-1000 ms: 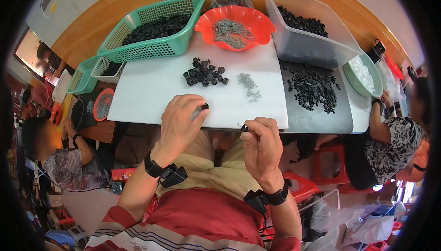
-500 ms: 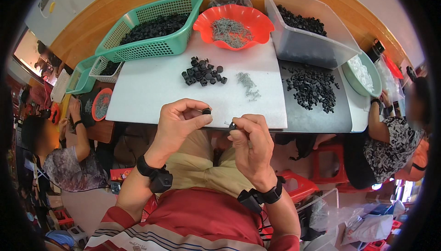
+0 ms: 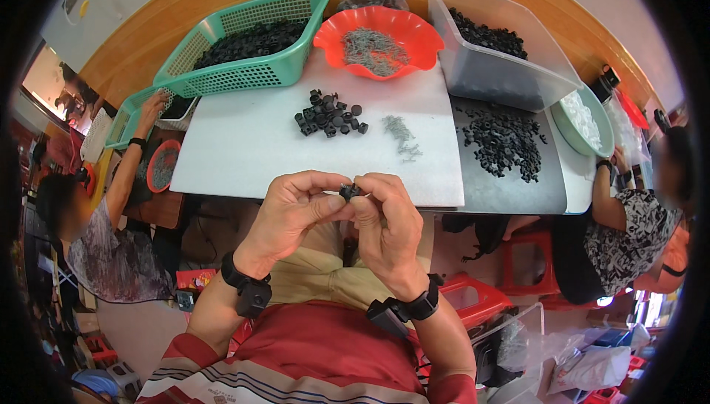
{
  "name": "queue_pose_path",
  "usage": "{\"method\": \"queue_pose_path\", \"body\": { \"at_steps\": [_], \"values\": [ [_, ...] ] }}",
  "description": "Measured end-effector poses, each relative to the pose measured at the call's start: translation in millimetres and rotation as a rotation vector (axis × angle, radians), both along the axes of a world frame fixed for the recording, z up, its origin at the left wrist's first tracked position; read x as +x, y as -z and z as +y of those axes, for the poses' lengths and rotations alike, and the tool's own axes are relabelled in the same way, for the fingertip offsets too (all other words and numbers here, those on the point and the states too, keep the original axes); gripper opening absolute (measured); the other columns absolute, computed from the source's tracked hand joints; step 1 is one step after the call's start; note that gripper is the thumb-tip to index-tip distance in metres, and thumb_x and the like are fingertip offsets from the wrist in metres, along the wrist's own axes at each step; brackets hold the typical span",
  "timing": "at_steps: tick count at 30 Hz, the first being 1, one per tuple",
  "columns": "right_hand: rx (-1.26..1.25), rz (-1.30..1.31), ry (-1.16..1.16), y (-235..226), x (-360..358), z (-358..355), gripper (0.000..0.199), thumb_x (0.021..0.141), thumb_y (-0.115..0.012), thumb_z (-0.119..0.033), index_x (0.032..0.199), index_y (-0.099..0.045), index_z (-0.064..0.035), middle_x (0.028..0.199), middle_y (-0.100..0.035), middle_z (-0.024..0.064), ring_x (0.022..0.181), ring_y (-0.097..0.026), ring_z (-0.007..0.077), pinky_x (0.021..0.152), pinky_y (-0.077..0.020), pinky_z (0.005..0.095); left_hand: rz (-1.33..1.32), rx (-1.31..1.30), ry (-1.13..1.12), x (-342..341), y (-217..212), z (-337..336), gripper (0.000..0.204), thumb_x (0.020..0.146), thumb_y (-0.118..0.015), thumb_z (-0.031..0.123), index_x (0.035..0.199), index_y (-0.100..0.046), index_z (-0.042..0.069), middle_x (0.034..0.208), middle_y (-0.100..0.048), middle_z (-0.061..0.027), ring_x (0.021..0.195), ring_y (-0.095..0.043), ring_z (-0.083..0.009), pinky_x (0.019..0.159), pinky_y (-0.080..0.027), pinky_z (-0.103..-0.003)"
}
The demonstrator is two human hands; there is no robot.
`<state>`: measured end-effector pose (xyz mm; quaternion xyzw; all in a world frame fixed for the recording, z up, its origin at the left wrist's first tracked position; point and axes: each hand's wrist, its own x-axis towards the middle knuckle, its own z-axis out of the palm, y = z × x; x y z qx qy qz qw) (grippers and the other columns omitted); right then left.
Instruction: Assembling small black plastic components for shoes at a workshop table.
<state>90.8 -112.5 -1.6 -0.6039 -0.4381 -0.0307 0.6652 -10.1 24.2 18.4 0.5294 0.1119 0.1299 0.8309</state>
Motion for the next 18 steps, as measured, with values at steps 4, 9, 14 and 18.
{"method": "queue_pose_path", "body": {
  "at_steps": [4, 9, 14, 18],
  "values": [
    [0.008, 0.027, 0.006, -1, -3, 1, 0.015, 0.098, -0.065, -0.004, 0.112, -0.063, 0.0021, 0.102, -0.065, 0.0109, 0.065, -0.059, 0.0090, 0.055, -0.0487, 0.0229, -0.005, -0.061, 0.002, 0, -2, 1, 0.027, 0.095, -0.069, 0.005, 0.120, -0.066, -0.004, 0.106, -0.073, -0.0118, 0.095, -0.073, -0.0177, 0.081, -0.060, -0.027],
    [-0.021, 0.030, -0.012, -2, -3, 0, 0.015, 0.098, -0.065, -0.004, 0.112, -0.063, 0.0019, 0.102, -0.065, 0.0105, 0.065, -0.059, 0.0090, 0.055, -0.0490, 0.0229, -0.032, -0.190, 0.006, -2, 2, 6, 0.023, 0.095, -0.068, 0.003, 0.117, -0.066, -0.003, 0.107, -0.071, -0.0114, 0.097, -0.072, -0.0184, 0.090, -0.061, -0.031],
    [-0.047, -0.025, -0.005, -6, 0, -2, 0.015, 0.098, -0.065, -0.005, 0.111, -0.063, 0.0012, 0.102, -0.064, 0.0111, 0.067, -0.062, 0.0118, 0.056, -0.0511, 0.0244, -0.062, -0.311, 0.039, -6, 9, 11, 0.024, 0.095, -0.068, 0.003, 0.118, -0.065, -0.003, 0.114, -0.070, -0.0147, 0.098, -0.073, -0.0210, 0.091, -0.063, -0.036],
    [-0.095, -0.060, -0.023, -9, 1, -3, 0.014, 0.098, -0.065, -0.005, 0.111, -0.063, 0.0000, 0.102, -0.064, 0.0119, 0.065, -0.064, 0.0138, 0.054, -0.0521, 0.0262, -0.078, -0.341, 0.040, -8, 14, 12, 0.024, 0.097, -0.066, 0.004, 0.120, -0.064, -0.003, 0.113, -0.070, -0.0144, 0.097, -0.073, -0.0208, 0.091, -0.063, -0.036]
  ]
}}
